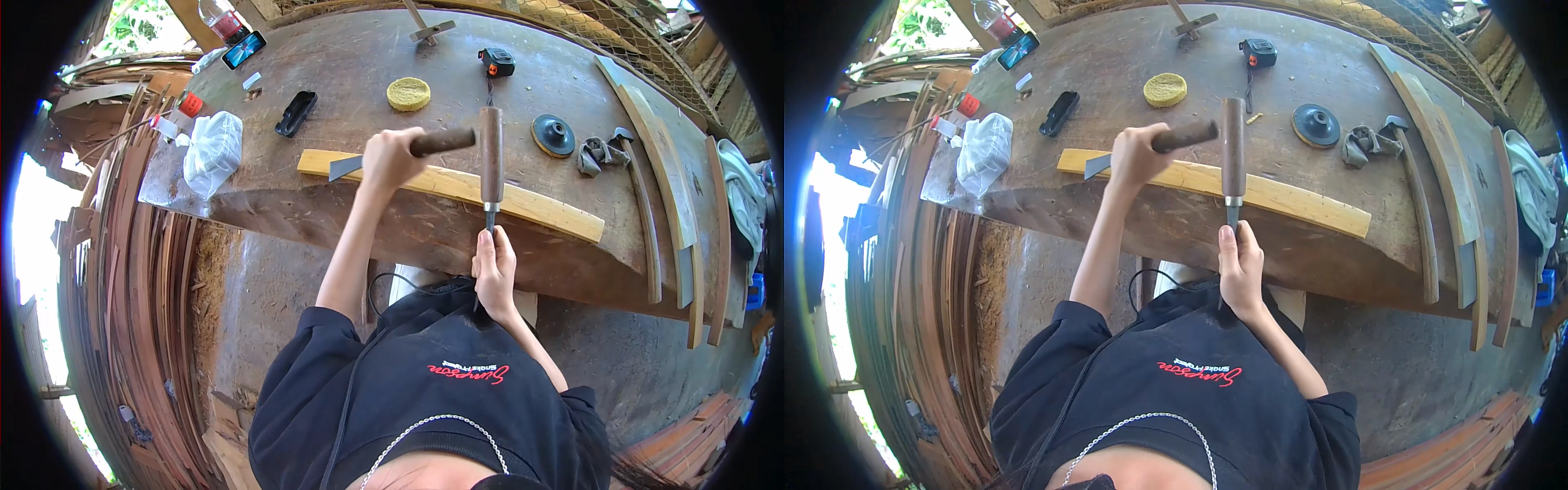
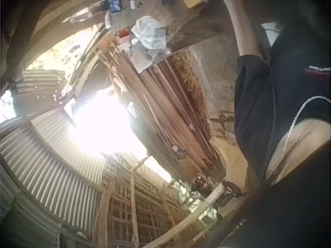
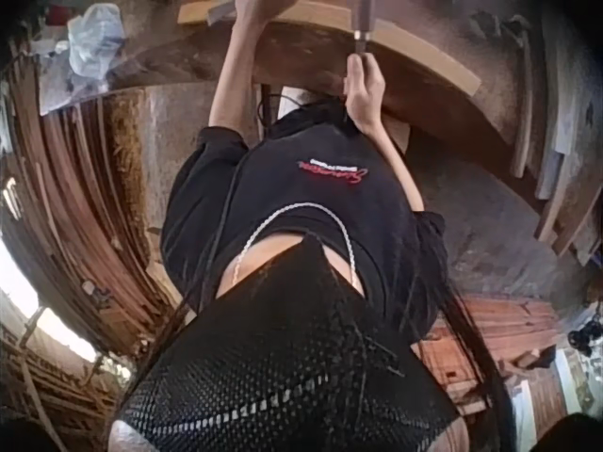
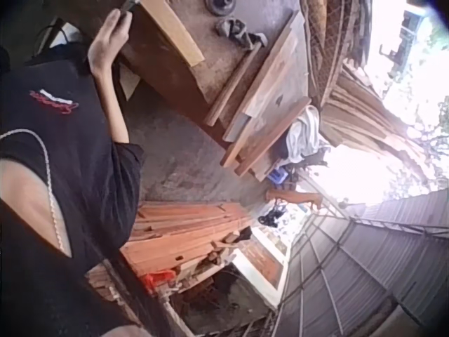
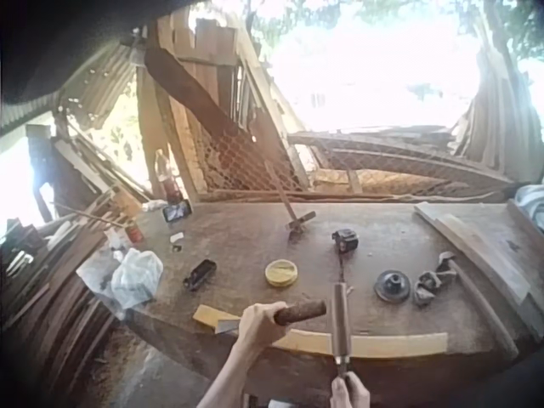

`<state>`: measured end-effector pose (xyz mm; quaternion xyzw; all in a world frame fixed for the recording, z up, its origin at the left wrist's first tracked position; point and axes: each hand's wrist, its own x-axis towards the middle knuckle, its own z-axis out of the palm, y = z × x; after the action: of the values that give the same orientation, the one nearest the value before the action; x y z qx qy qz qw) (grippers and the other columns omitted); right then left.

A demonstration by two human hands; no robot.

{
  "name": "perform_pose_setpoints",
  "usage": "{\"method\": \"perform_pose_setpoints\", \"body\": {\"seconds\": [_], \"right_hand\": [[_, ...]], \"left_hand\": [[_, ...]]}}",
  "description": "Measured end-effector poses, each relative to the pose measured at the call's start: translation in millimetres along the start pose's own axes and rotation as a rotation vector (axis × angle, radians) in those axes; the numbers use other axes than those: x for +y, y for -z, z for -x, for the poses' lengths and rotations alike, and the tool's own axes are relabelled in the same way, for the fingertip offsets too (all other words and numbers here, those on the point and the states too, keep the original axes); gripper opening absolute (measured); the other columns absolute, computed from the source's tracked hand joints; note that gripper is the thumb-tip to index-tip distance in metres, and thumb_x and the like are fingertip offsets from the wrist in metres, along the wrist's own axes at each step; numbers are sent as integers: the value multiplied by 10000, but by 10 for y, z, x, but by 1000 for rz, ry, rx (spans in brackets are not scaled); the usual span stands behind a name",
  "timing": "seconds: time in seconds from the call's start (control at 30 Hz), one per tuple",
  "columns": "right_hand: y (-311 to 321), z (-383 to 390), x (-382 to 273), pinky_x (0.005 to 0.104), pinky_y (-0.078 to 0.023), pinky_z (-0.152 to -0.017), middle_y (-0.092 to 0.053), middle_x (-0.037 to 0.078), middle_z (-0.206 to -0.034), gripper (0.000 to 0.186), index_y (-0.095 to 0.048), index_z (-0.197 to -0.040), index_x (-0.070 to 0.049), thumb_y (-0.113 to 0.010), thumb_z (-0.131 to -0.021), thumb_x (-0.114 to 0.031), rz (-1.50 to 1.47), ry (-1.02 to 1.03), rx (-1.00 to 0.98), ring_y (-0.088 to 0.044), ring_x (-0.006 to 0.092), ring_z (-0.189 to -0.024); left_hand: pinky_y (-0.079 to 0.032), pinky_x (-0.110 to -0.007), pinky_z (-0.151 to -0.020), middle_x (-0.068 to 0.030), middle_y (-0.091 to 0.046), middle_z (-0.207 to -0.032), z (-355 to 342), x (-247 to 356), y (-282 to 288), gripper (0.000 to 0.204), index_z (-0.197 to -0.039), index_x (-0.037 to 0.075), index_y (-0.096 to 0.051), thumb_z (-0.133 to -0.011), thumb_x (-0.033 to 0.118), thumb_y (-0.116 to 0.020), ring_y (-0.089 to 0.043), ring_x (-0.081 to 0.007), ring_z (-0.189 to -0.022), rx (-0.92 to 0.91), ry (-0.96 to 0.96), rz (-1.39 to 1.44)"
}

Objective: The person smooths a long, thin piece of wood with a sanding block. They then use a chisel and a mallet to carve and shape the wood. Finally, they use a sanding disc to further smooth the surface of the wood.

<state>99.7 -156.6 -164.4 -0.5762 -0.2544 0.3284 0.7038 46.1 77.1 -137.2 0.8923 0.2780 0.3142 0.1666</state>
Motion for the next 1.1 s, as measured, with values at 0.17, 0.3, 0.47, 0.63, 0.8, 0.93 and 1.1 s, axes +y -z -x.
{"method": "perform_pose_setpoints", "body": {"seconds": [0.17,0.3,0.47,0.63,0.8,0.93,1.1], "right_hand": [[119,-115,-228,200,-255,-364,-333,-53,-553,238,-420,-872,-102,-386,-1035,-272,-140,167,206,-301,26,-397],[-34,-179,-188,215,-271,-376,-309,-35,-503,250,-375,-912,-108,-347,-1039,-321,-376,391,261,-274,55,-359],[-12,-92,83,202,-228,-386,-321,-89,-601,229,-459,-837,-91,-469,-1012,-238,95,-3,-51,-284,4,-440],[96,-147,-184,197,-274,-359,-324,-46,-543,236,-400,-869,-108,-384,-1035,-275,-147,207,212,-314,34,-403],[-225,-89,44,236,-330,-395,-307,-22,-513,221,-351,-912,-130,-322,-1045,-303,-378,325,222,-315,87,-383],[-69,0,249,278,-275,-453,-407,-9,-590,256,-479,-807,-18,-507,-985,-199,197,44,-11,-319,57,-531],[236,-64,-258,186,-243,-337,-368,-70,-582,227,-448,-879,-110,-427,-1021,-285,-74,79,253,-344,8,-443]], "left_hand": [[-468,-376,-574,-113,-621,-644,-25,-87,88,159,-723,87,-639,-652,182,-746,-608,-329,-625,14,-18,2],[-492,-397,-571,-116,-633,-642,-60,-94,56,144,-711,115,-641,-677,224,-729,-622,-335,-628,8,-12,20],[-492,-402,-568,-121,-641,-654,-69,-194,65,142,-721,111,-647,-683,219,-731,-626,-337,-629,27,12,-36],[-495,-410,-572,-124,-646,-661,-68,-250,85,176,-719,98,-639,-680,232,-747,-631,-341,-639,36,-7,-54],[-495,-411,-577,-129,-644,-663,-83,-223,74,174,-729,102,-647,-679,234,-749,-630,-345,-645,15,-6,-54],[-467,-375,-571,-123,-626,-650,-73,-312,117,165,-752,90,-659,-674,198,-756,-615,-326,-625,85,21,-62],[-461,-344,-555,-125,-622,-628,-84,-215,266,173,-783,74,-676,-681,179,-767,-609,-309,-576,112,46,-30]]}}
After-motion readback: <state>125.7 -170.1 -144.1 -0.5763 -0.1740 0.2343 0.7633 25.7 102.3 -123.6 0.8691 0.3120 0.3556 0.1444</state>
